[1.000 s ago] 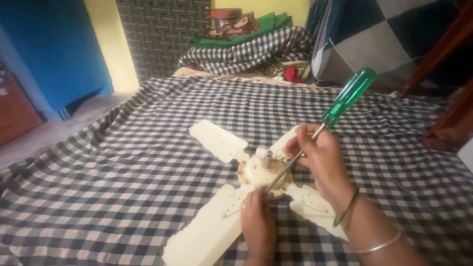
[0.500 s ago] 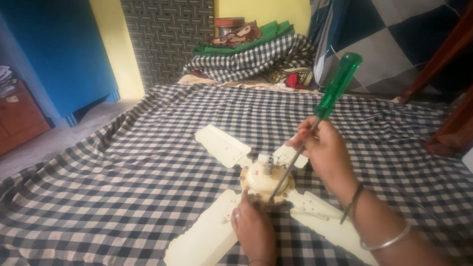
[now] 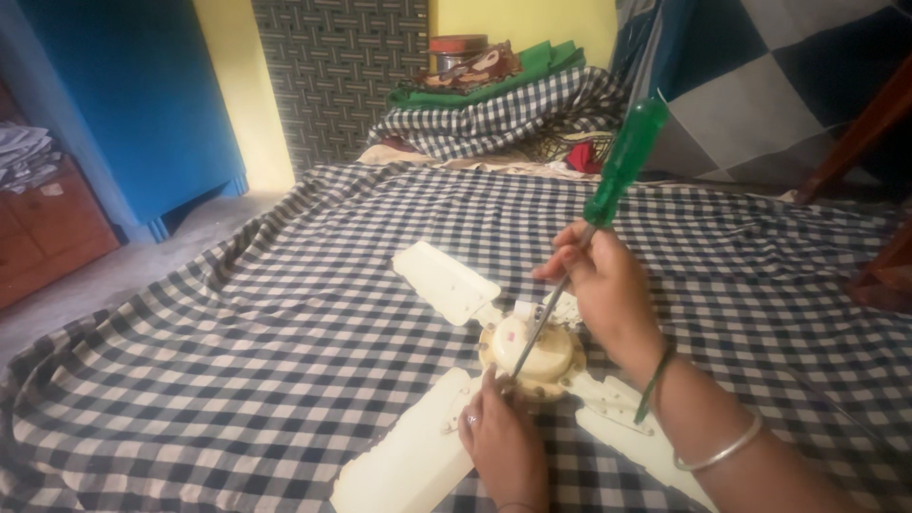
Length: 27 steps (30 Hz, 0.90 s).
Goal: The person uses a green screwdriver to loosen and remove screws from the central hub of a ceiling fan. They detach one fan blade and place it on the bed, then continue unscrewing the remaining blades.
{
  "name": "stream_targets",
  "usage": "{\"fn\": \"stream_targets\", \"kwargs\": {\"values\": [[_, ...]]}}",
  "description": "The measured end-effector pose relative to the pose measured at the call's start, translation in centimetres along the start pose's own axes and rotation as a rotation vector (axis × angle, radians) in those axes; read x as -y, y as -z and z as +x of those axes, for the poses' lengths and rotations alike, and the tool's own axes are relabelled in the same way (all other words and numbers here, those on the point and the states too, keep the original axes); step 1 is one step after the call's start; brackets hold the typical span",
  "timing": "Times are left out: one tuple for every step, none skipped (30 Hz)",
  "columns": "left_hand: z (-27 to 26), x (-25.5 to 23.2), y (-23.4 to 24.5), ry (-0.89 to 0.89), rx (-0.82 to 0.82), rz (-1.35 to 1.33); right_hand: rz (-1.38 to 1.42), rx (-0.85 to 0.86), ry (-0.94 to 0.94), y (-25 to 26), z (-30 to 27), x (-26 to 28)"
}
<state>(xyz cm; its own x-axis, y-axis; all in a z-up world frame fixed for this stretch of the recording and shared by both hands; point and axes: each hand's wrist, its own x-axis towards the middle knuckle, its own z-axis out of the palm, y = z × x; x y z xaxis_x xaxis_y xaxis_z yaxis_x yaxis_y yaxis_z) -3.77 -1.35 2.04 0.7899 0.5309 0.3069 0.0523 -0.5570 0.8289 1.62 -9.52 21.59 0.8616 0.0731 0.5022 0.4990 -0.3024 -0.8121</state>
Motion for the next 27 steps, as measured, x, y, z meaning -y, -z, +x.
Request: {"fn": "stream_targets", "kwargs": {"values": [[0.0, 0.0, 0.0, -0.009, -0.009, 0.011, -0.005, 0.011, 0.004, -0.1, 0.1, 0.1], [0.1, 0.1, -0.1, -0.017, -0.018, 0.021, -0.011, 0.022, 0.007, -0.2, 0.1, 0.2], [0.1, 0.2, -0.2, -0.025, -0.027, 0.031, -0.016, 0.033, 0.011, -0.2, 0.2, 0.3], [0.1, 0.3, -0.3, -0.029, -0.033, 0.037, -0.038, 0.036, 0.014, -0.3, 0.2, 0.3], [0.2, 0.3, -0.5, -0.032, -0.039, 0.042, -0.06, 0.039, 0.018, -0.3, 0.2, 0.2], [0.1, 0.4, -0.6, -0.035, -0.044, 0.047, -0.082, 0.043, 0.021, -0.3, 0.2, 0.2], [0.1, 0.4, -0.6, -0.042, -0.056, 0.05, -0.052, 0.048, 0.026, -0.3, 0.3, 0.1], [0.1, 0.4, -0.7, -0.05, -0.068, 0.052, -0.021, 0.053, 0.031, -0.4, 0.4, 0.0], [0.0, 0.5, -0.7, -0.058, -0.079, 0.055, 0.011, 0.058, 0.035, -0.5, 0.5, -0.1], [0.0, 0.5, -0.8, -0.054, -0.073, 0.053, 0.023, 0.06, 0.027, -0.5, 0.5, -0.2], [0.0, 0.5, -0.8, -0.052, -0.068, 0.05, 0.037, 0.063, 0.019, -0.6, 0.6, -0.3], [0.0, 0.5, -0.8, -0.049, -0.063, 0.048, 0.051, 0.065, 0.012, -0.7, 0.7, -0.4], [0.1, 0.5, -0.8, -0.045, -0.062, 0.037, 0.066, 0.071, 0.027, -0.8, 0.8, -0.5], [0.1, 0.4, -0.8, -0.041, -0.061, 0.027, 0.082, 0.076, 0.041, -0.9, 0.8, -0.6], [0.2, 0.4, -0.8, -0.037, -0.06, 0.017, 0.097, 0.081, 0.056, -1.0, 0.8, -0.6], [0.2, 0.5, -0.9, -0.039, -0.063, 0.023, 0.1, 0.085, 0.046, -1.0, 0.8, -0.7], [0.3, 0.5, -0.9, -0.042, -0.065, 0.03, 0.102, 0.088, 0.034, -1.1, 0.9, -0.7], [0.4, 0.6, -0.9, -0.044, -0.067, 0.037, 0.104, 0.091, 0.023, -1.2, 0.9, -0.7], [0.4, 0.6, -1.0, -0.045, -0.067, 0.038, 0.106, 0.091, 0.028, -1.2, 0.9, -0.7], [0.4, 0.7, -1.0, -0.047, -0.066, 0.039, 0.109, 0.09, 0.032, -1.3, 0.9, -0.7], [0.5, 0.7, -1.1, -0.048, -0.067, 0.04, 0.111, 0.089, 0.037, -1.3, 1.0, -0.7], [0.6, 0.8, -1.2, -0.028, -0.054, 0.027, 0.104, 0.092, 0.032, -1.3, 0.9, -0.6], [0.6, 0.7, -1.3, -0.007, -0.043, 0.014, 0.098, 0.095, 0.028, -1.2, 0.9, -0.6], [0.7, 0.7, -1.4, 0.013, -0.031, 0.001, 0.092, 0.098, 0.024, -1.2, 0.9, -0.5], [0.7, 0.8, -1.4, -0.019, -0.047, 0.006, 0.091, 0.094, 0.035, -1.2, 0.9, -0.5], [0.7, 0.9, -1.5, -0.05, -0.062, 0.012, 0.089, 0.091, 0.046, -1.2, 1.0, -0.5], [0.5, 1.1, -1.5, -0.079, -0.075, 0.019, 0.088, 0.088, 0.052, -1.2, 0.9, -0.5]]}}
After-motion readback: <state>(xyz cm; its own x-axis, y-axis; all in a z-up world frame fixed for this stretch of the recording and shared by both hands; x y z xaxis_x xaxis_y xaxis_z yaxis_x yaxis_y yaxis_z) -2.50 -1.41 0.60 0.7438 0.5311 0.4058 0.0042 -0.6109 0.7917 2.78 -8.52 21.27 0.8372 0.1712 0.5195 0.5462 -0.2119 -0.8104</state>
